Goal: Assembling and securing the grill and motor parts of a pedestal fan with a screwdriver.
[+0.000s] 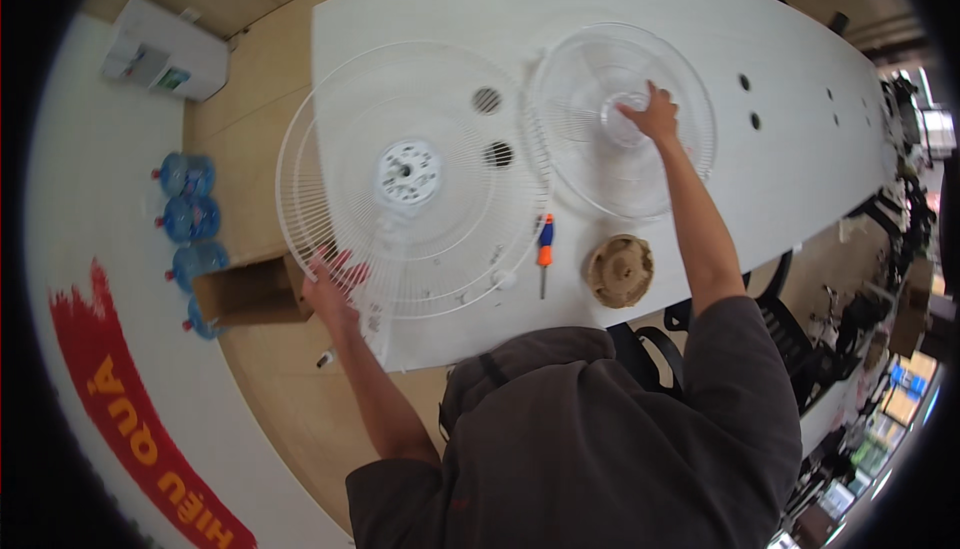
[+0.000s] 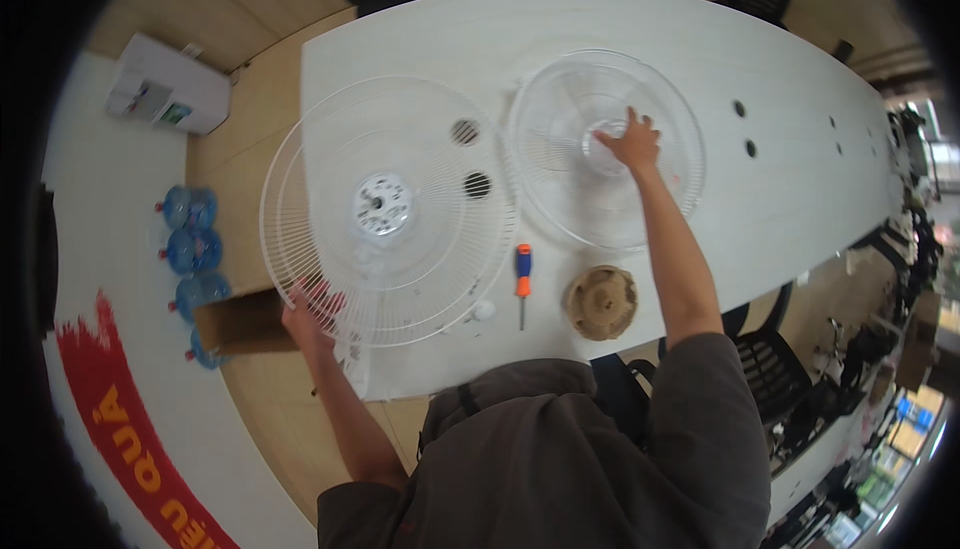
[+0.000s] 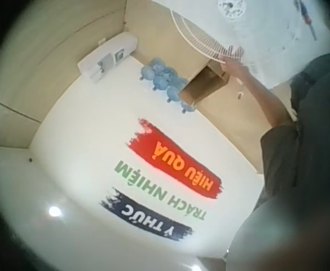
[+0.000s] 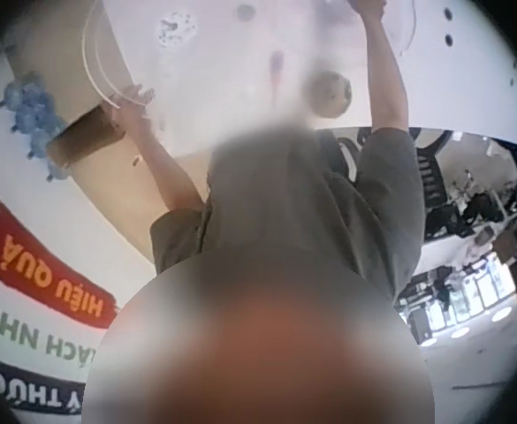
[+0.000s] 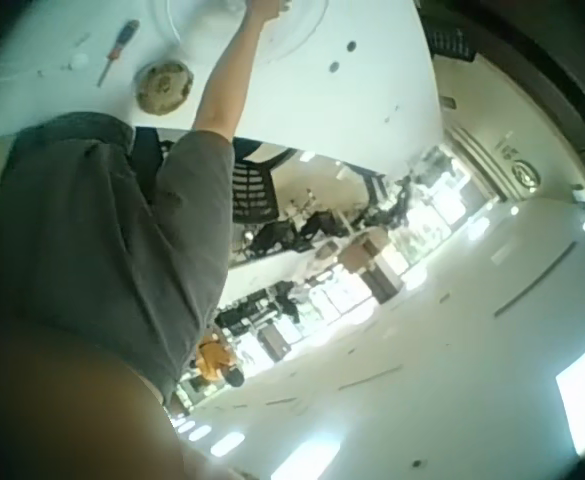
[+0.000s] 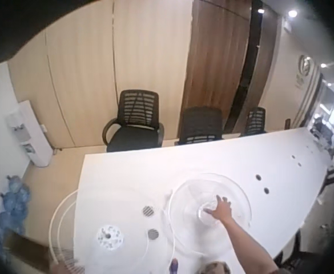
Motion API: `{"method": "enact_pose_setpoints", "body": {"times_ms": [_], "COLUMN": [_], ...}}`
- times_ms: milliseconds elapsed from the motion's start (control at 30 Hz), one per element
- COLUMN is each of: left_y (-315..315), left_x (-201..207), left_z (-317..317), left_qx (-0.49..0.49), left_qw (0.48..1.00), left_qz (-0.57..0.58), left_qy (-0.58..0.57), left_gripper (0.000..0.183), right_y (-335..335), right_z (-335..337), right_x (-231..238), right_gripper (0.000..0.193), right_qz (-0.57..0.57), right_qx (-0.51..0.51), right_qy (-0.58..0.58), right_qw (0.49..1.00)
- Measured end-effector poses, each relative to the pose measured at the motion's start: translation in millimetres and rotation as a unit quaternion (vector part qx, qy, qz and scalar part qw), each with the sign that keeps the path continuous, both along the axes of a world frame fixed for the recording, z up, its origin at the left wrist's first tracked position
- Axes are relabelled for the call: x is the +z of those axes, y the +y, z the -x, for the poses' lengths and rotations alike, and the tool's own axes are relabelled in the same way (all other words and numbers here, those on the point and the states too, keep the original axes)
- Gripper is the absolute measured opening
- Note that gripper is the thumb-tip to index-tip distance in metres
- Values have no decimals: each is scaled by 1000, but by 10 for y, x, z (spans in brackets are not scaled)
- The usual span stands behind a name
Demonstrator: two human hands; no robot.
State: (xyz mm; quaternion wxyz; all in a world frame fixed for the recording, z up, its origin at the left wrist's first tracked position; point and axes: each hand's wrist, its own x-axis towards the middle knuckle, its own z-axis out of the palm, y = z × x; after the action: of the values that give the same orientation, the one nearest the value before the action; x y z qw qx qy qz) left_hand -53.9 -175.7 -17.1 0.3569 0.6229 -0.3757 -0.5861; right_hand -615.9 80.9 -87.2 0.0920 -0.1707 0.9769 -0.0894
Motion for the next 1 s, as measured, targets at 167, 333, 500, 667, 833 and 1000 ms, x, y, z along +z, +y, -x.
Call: {"method": "enact_pose_setpoints", "body": {"times_ms": [167,333,500,667,833,1000], "left_y": [26,4,64,134,203,573], "left_x": [22,-45,21,-14,-287,-774], "left_z": [192,107,155,145,-68,-469], "left_qx": [-3,-17,-18,-8,7,-267], "left_qw": [1000,999,996,995,985,907], "left_qz": [9,15,23,27,-5,227], "left_qy": [11,46,84,95,170,-233], "left_gripper": [39,37,38,39,45,87], "right_y": [-233,-785,-959,-1041,-1151,-1174], "right_z": [-1148,-1978,-1923,-1926,-1864,-1911], "right_x": [662,921,545,661,688,748], "right_gripper": [50,53,54,40,37,39], "right_qz": [379,300,341,395,361,386], "right_qx": [112,263,7,-38,-40,-55], "right_qy": [-64,59,-247,-356,-352,-346], "right_qw": [916,915,907,846,863,853]}}
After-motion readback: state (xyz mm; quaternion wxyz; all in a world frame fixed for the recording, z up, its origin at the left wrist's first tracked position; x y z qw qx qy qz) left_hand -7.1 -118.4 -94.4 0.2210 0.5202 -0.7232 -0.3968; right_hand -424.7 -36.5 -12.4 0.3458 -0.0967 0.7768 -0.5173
